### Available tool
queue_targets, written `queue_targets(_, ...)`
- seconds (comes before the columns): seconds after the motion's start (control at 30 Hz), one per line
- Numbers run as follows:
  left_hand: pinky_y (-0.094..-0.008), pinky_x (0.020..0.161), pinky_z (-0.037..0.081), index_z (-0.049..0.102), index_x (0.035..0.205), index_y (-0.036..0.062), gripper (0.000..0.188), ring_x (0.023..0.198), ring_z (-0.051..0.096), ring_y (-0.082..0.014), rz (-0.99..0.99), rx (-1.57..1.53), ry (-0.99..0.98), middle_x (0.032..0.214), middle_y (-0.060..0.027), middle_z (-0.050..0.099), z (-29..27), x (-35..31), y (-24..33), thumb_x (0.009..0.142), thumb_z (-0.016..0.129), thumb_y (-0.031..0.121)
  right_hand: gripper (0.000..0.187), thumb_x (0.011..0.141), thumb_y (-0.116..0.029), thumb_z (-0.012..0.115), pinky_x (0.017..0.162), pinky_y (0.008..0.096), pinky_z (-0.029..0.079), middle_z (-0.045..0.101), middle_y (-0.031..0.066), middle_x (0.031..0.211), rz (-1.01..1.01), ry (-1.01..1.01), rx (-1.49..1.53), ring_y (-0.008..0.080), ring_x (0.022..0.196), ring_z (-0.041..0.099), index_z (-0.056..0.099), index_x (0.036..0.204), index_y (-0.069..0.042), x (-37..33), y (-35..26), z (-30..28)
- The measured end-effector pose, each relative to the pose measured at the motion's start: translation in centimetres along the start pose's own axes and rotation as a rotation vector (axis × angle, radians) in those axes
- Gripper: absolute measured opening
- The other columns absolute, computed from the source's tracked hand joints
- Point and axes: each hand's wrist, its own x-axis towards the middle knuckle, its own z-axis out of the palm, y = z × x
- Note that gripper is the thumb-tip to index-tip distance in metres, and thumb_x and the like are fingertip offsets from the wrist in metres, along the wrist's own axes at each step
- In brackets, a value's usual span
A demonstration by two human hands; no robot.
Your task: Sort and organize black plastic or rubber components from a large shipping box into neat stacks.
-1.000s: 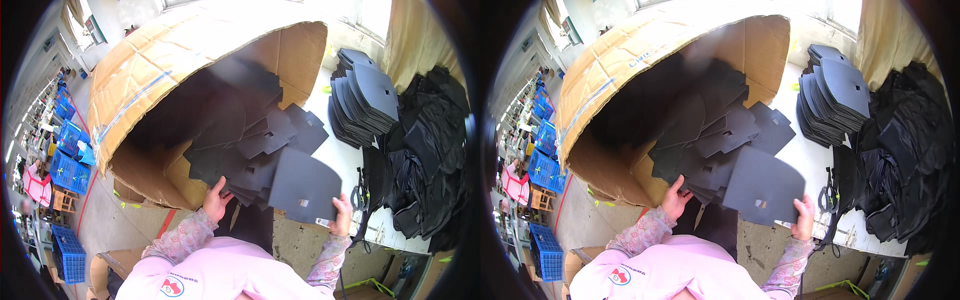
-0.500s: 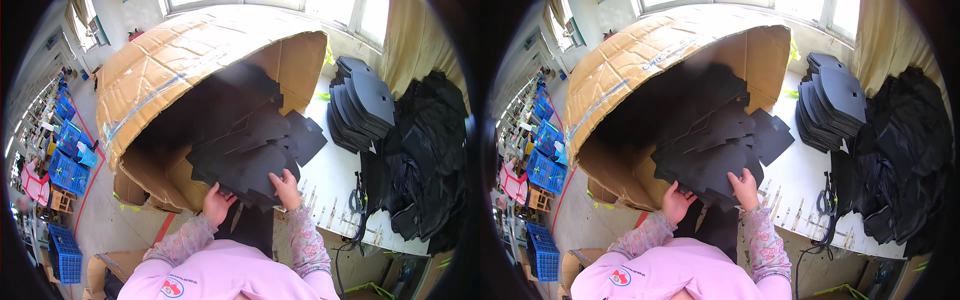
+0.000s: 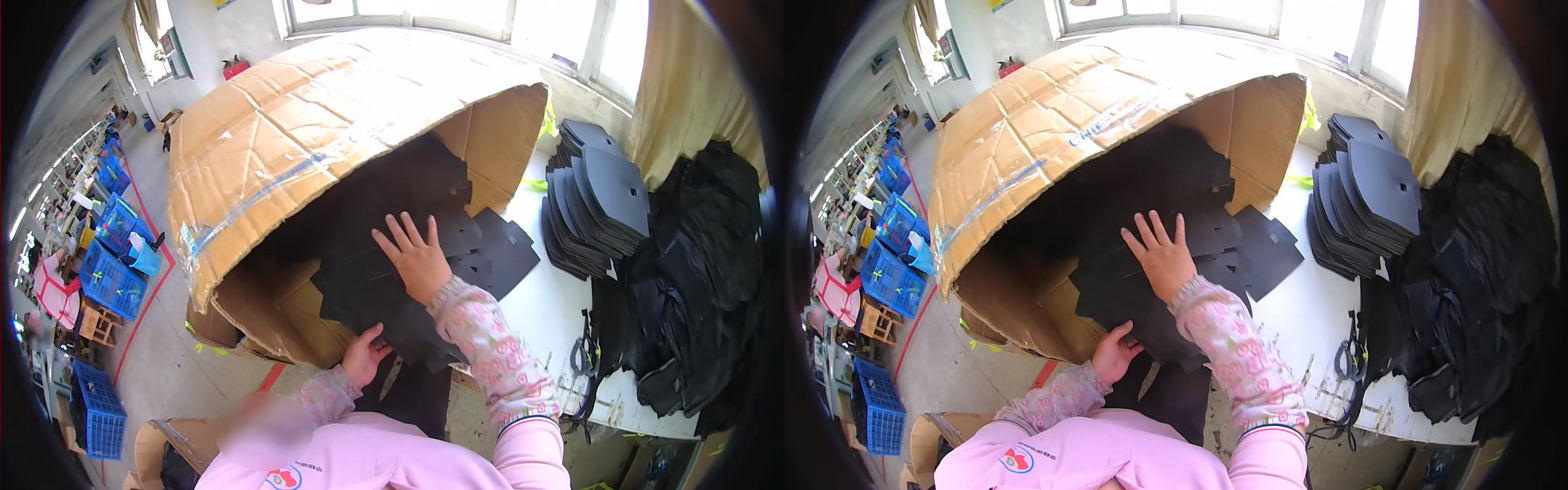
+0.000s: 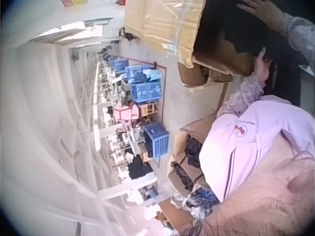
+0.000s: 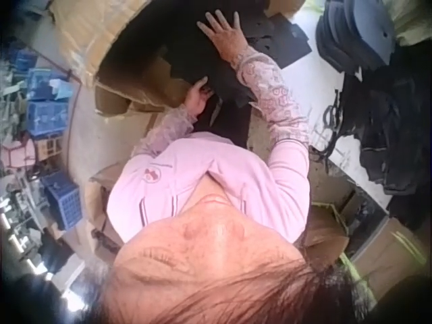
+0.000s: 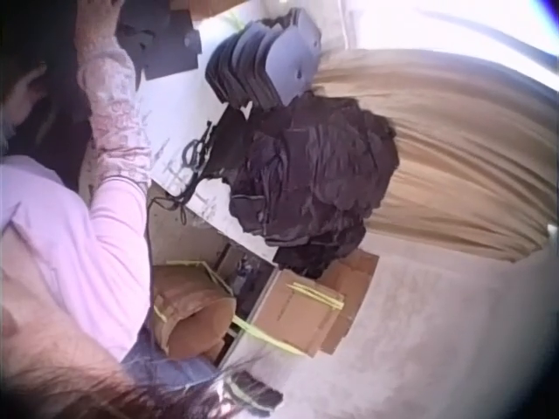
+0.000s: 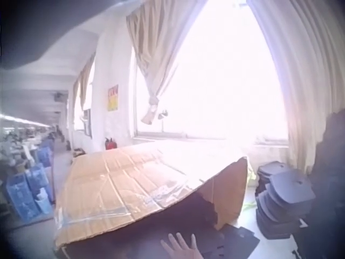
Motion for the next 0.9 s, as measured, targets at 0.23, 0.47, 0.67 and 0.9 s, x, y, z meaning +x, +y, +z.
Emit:
queue_targets(0.23, -0.0366, 0.087, 0.048, 0.063, 0.111, 0.0111, 0.022, 0.102, 0.061, -0.0165, -0.026, 0.022, -0.032, 0.109, -0.0019, 0.066, -0.5, 0.4, -0.6, 0.090, 0.062, 0.016, 0.059, 0.092, -0.018, 0.052, 0.107, 0.0645, 0.023, 0.036, 0.0103, 0.149, -0.056, -0.353, -0.108, 0.0369, 0.137, 0.034, 0.033, 0.147, -0.023, 5.6, 1.5, 5.3)
queue_targets(0.47, -0.0364, 0.088, 0.045, 0.063, 0.110, 0.0116, 0.024, 0.103, 0.060, -0.0158, -0.037, -0.003, 0.030, 0.110, -0.0017, 0.066, 0.9, -0.3, 0.2, 0.088, 0.067, 0.019, 0.047, 0.089, -0.017, 0.051, 0.102, 0.0575, 0.037, 0.048, 0.0112, 0.140, -0.153, -0.188, -0.142, 0.0384, 0.123, 0.049, 0.048, 0.136, -0.021, 6.5, 2.9, 7.3)
queue_targets(0.67, -0.0360, 0.088, 0.044, 0.063, 0.111, 0.0126, 0.027, 0.104, 0.059, -0.0145, -0.122, 0.002, 0.037, 0.113, 0.0000, 0.065, 1.6, 0.6, -0.2, 0.087, 0.070, 0.023, 0.039, 0.087, -0.017, 0.050, 0.097, 0.0525, 0.042, 0.057, 0.0084, 0.129, -0.184, 0.138, -0.116, 0.0348, 0.115, 0.057, 0.058, 0.125, -0.021, 7.4, 7.6, 5.5)
queue_targets(0.9, -0.0328, 0.081, 0.048, 0.063, 0.112, 0.0123, 0.027, 0.097, 0.061, -0.0150, -0.150, -0.046, 0.019, 0.109, -0.0009, 0.066, 0.5, 1.0, -0.3, 0.088, 0.068, 0.023, 0.039, 0.085, -0.013, 0.050, 0.097, 0.0469, 0.044, 0.061, 0.0077, 0.124, -0.129, 0.388, -0.112, 0.0313, 0.113, 0.057, 0.059, 0.122, -0.020, 8.0, 11.3, -2.5)
